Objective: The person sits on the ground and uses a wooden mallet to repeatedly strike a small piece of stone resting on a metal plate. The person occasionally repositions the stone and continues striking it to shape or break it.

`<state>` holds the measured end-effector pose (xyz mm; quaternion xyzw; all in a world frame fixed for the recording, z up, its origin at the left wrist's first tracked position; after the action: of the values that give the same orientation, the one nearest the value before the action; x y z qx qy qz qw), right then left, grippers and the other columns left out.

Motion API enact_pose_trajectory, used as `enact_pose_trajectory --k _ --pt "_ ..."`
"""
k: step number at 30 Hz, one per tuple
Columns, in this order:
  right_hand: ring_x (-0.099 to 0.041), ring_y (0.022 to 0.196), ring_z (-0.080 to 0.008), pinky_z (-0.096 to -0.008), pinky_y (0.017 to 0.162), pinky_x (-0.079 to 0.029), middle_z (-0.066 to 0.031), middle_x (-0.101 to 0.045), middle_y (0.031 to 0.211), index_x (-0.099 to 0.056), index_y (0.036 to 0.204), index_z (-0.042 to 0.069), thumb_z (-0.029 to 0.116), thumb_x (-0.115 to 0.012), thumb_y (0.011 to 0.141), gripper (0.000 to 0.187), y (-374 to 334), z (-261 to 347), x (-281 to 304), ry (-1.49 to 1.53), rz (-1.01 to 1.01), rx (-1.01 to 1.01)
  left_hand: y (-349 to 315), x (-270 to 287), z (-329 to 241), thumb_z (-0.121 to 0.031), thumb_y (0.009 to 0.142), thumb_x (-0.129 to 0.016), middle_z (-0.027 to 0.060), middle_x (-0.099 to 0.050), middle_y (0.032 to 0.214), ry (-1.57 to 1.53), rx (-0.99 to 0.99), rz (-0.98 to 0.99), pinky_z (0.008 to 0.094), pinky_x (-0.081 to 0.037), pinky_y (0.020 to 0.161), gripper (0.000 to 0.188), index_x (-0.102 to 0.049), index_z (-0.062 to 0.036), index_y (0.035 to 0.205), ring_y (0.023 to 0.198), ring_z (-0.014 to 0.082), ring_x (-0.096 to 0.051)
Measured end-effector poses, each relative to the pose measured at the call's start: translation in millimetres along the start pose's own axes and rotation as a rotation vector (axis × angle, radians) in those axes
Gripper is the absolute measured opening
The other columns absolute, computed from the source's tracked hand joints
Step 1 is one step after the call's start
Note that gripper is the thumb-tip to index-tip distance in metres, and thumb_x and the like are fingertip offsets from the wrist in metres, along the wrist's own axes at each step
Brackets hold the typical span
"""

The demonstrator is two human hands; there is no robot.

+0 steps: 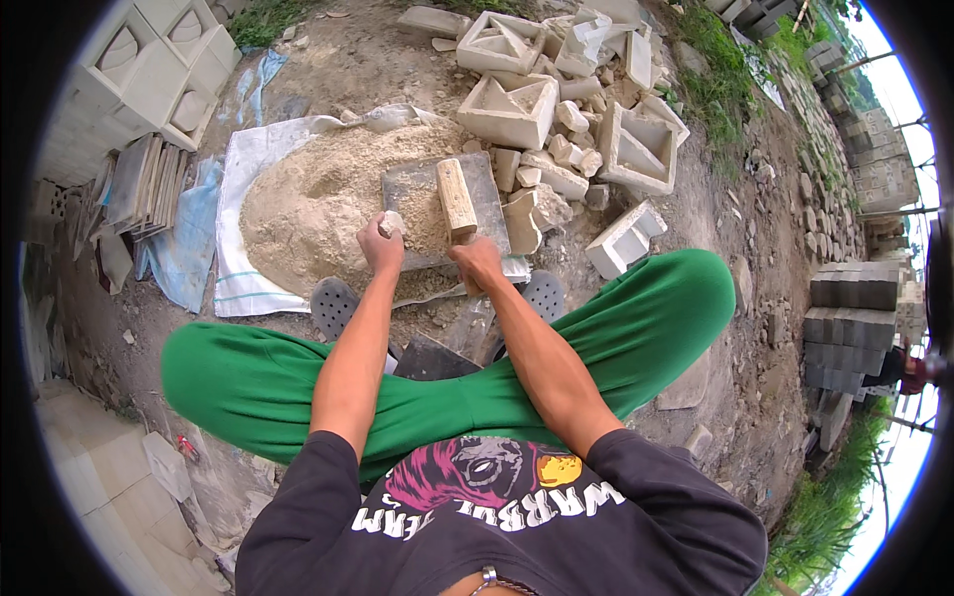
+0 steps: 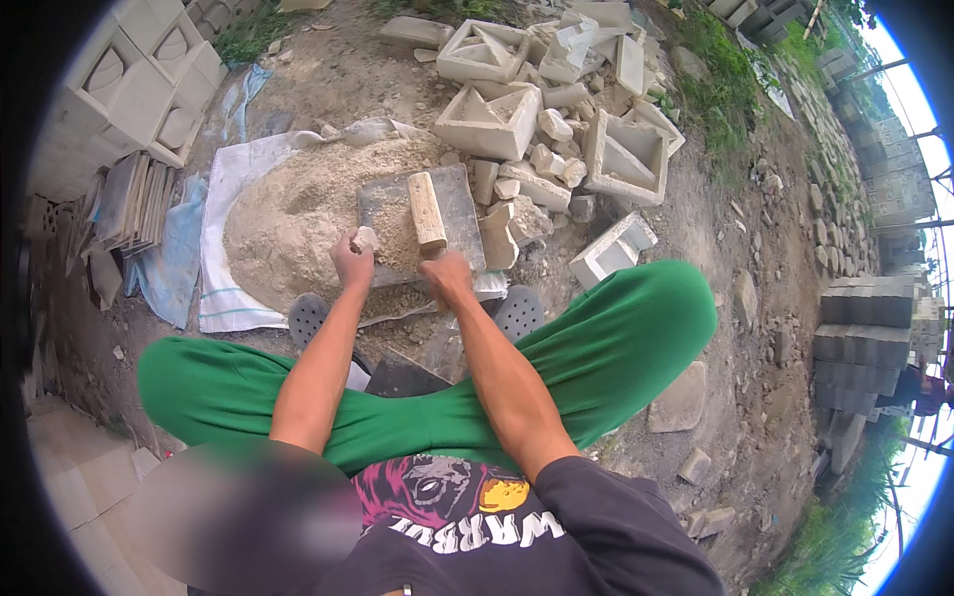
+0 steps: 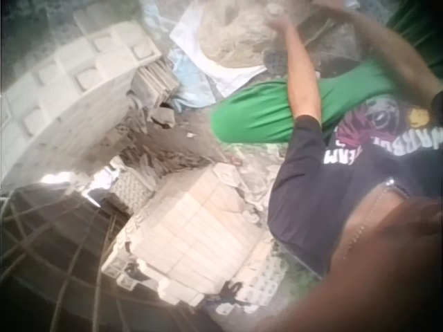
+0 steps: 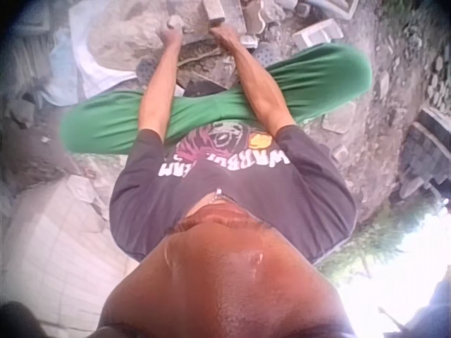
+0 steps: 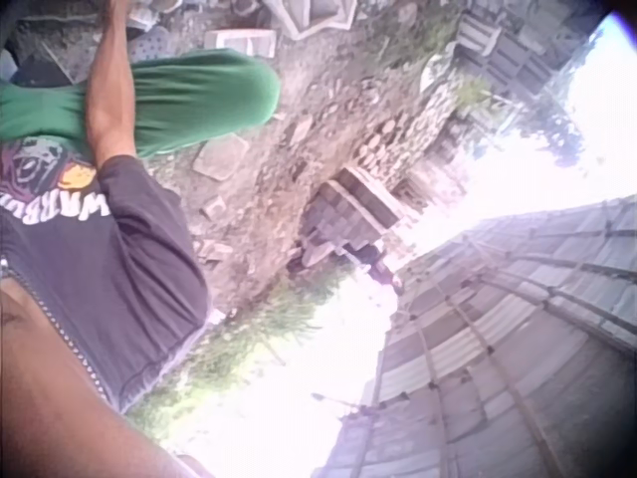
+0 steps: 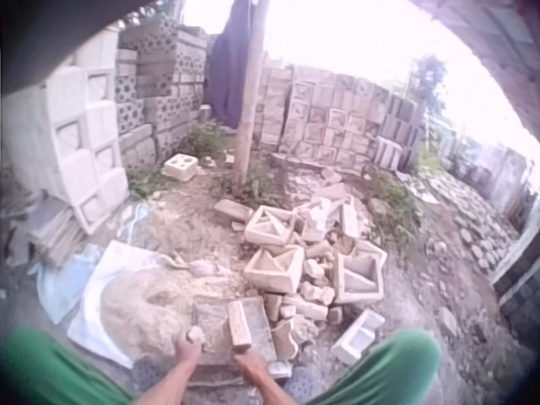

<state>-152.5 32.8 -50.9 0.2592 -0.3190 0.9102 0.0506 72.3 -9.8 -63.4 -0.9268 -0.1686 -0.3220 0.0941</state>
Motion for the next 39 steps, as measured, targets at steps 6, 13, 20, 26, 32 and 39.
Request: enact_pose_trajectory --k 6,13,20,26,32,39 --pt "-0.069 0.057 -0.0241 -0.0369 0.057 -0.055 -0.0137 -0.070 0.070 -0.071 0.083 -0.004 0.027 -0.073 0.074 0.032 -43.0 69.7 26.4 0.126 0.016 0.136 -7.7 7.7 13.0 -0.009 0.079 -0.072 0.0138 -0.052 0.109 0.001 0.018 -0.045 0.0367 -0.048 0.088 0.049 -0.062 -0.0045 0.126 0.092 0.0258 -0.057" --pt "-0.072 0.081 -0.0374 -0.0432 0.071 -0.057 -0.0236 -0.072 0.081 -0.071 0.087 -0.007 0.031 -0.072 0.073 0.041 -26.7 36.2 4.5 -0.164 -0.050 0.143 -9.5 7.4 -13.7 -0.010 0.082 -0.071 0.0108 -0.050 0.113 0.018 0.016 -0.005 0.0358 -0.048 0.088 0.045 -0.062 -0.0064 0.127 0.091 0.0237 -0.057" --pt "-0.073 0.082 -0.0353 -0.0433 0.075 -0.055 -0.0219 -0.072 0.081 -0.071 0.090 -0.006 0.028 -0.072 0.071 0.038 -47.8 78.7 27.3 0.006 0.076 0.058 -14.3 9.0 -3.5 -0.009 0.082 -0.070 0.0139 -0.051 0.116 -0.033 0.088 0.023 0.0375 -0.048 0.091 0.047 -0.061 -0.0062 0.128 0.097 0.0279 -0.058" --pt "-0.070 0.062 -0.0258 -0.0391 0.060 -0.053 -0.0157 -0.068 0.065 -0.070 0.085 -0.005 0.030 -0.073 0.073 0.037 -52.0 85.4 9.7 -0.076 -0.038 0.323 -11.7 -0.8 17.2 -0.012 0.083 -0.069 0.0179 -0.051 0.122 -0.001 -0.075 -0.042 0.0391 -0.047 0.095 0.045 -0.062 -0.0074 0.128 0.106 0.0329 -0.058" --pt "-0.072 0.067 -0.0308 -0.0406 0.064 -0.055 -0.0209 -0.071 0.073 -0.070 0.081 -0.009 0.029 -0.073 0.069 0.040 -9.1 22.2 -11.4 -0.177 0.096 0.030 -3.4 1.1 -5.6 -0.012 0.083 -0.069 0.0140 -0.054 0.117 -0.011 0.108 0.022 0.0387 -0.047 0.095 0.044 -0.063 -0.0125 0.127 0.106 0.0303 -0.058" --pt "-0.069 0.058 -0.0253 -0.0373 0.056 -0.054 -0.0164 -0.068 0.068 -0.068 0.078 -0.010 0.022 -0.073 0.071 0.033 -21.7 47.4 29.6 0.064 0.042 -0.016 9.7 2.6 21.6 -0.014 0.072 -0.074 0.0090 -0.062 0.100 -0.186 0.288 0.017 0.0375 -0.050 0.083 0.046 -0.069 -0.0059 0.117 0.091 0.0243 -0.061"
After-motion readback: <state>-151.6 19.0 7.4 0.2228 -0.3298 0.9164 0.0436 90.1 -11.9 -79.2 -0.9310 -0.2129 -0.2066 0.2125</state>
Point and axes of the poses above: each hand's wrist, its own y-axis towards the middle knuckle, its own x-axis out of the back of the hand, z = x × y, the point moved 4 cm from there along y, towards the middle knuckle
